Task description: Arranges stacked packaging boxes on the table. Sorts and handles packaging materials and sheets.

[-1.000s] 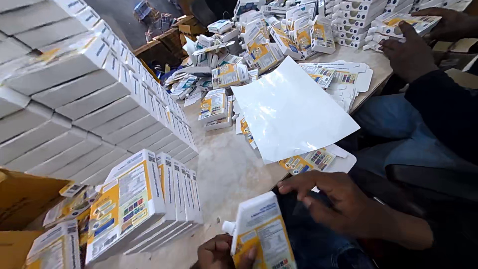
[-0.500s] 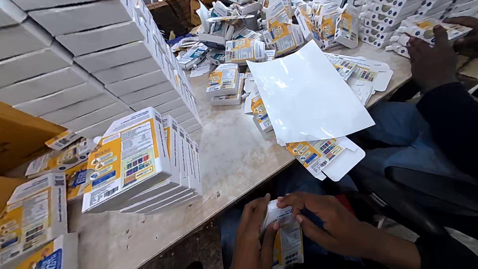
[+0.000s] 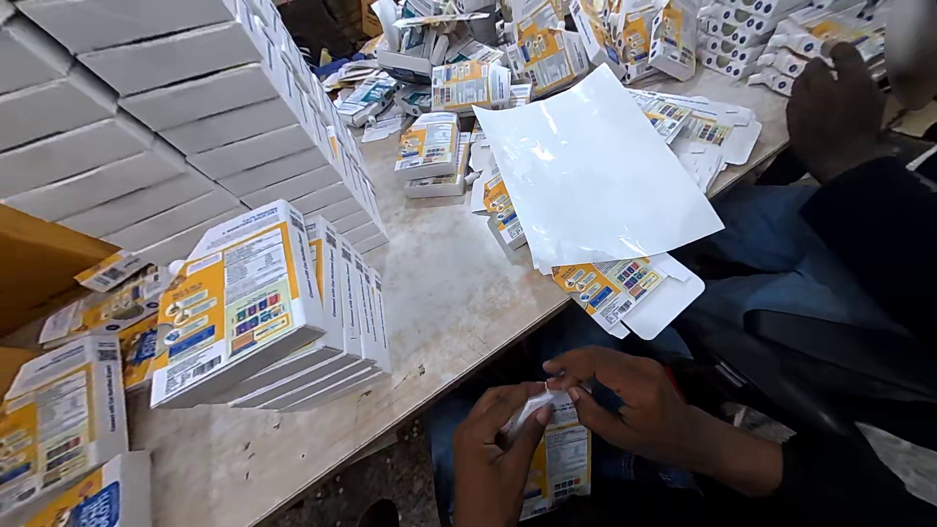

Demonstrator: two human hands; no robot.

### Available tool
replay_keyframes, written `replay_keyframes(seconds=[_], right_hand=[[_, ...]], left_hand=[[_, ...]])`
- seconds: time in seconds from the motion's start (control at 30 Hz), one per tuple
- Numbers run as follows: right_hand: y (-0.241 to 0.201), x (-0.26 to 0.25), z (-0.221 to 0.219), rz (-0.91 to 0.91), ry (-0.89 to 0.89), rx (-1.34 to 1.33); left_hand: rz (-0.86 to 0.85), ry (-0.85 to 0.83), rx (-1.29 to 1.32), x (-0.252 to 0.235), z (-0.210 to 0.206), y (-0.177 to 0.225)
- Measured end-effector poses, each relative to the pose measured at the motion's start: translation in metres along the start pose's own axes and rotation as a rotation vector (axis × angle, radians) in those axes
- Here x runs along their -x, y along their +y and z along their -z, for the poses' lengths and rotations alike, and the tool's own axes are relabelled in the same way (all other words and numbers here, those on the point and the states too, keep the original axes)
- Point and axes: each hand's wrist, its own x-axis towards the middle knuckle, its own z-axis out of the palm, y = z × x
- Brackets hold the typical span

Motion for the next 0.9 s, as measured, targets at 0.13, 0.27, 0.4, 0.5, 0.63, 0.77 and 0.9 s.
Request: replay_keyframes(seconds=[0.13, 0.27, 0.4, 0.5, 0.63, 0.77, 0.9], right_hand=[[0.010, -0.007, -0.004, 0.184, 0.167, 0.217], [0.014, -0.002, -0.007, 0.296, 0.188, 0.310], [0.017, 0.008, -0.009, 0.321, 0.199, 0.313], [0.019, 0.013, -0.010, 0.323, 0.200, 0.294], [0.022, 0.015, -0.011, 0.348, 0.197, 0.289], [0.023, 0.015, -0.012, 0.372, 0.183, 0.290], [0.025, 0.016, -0.011, 0.387, 0.165, 0.274]], left_hand=[[-0.014, 0.028, 0.026, 0.002, 0.004, 0.000], [-0.029, 0.055, 0.009, 0.004, 0.004, 0.000], [-0.015, 0.060, 0.002, 0.005, 0.004, 0.003], [-0.009, 0.062, 0.005, 0.005, 0.004, 0.003], [-0.005, 0.066, 0.009, 0.005, 0.004, 0.002], [0.002, 0.061, 0.021, 0.005, 0.004, 0.003], [0.003, 0.058, 0.022, 0.005, 0.004, 0.003]])
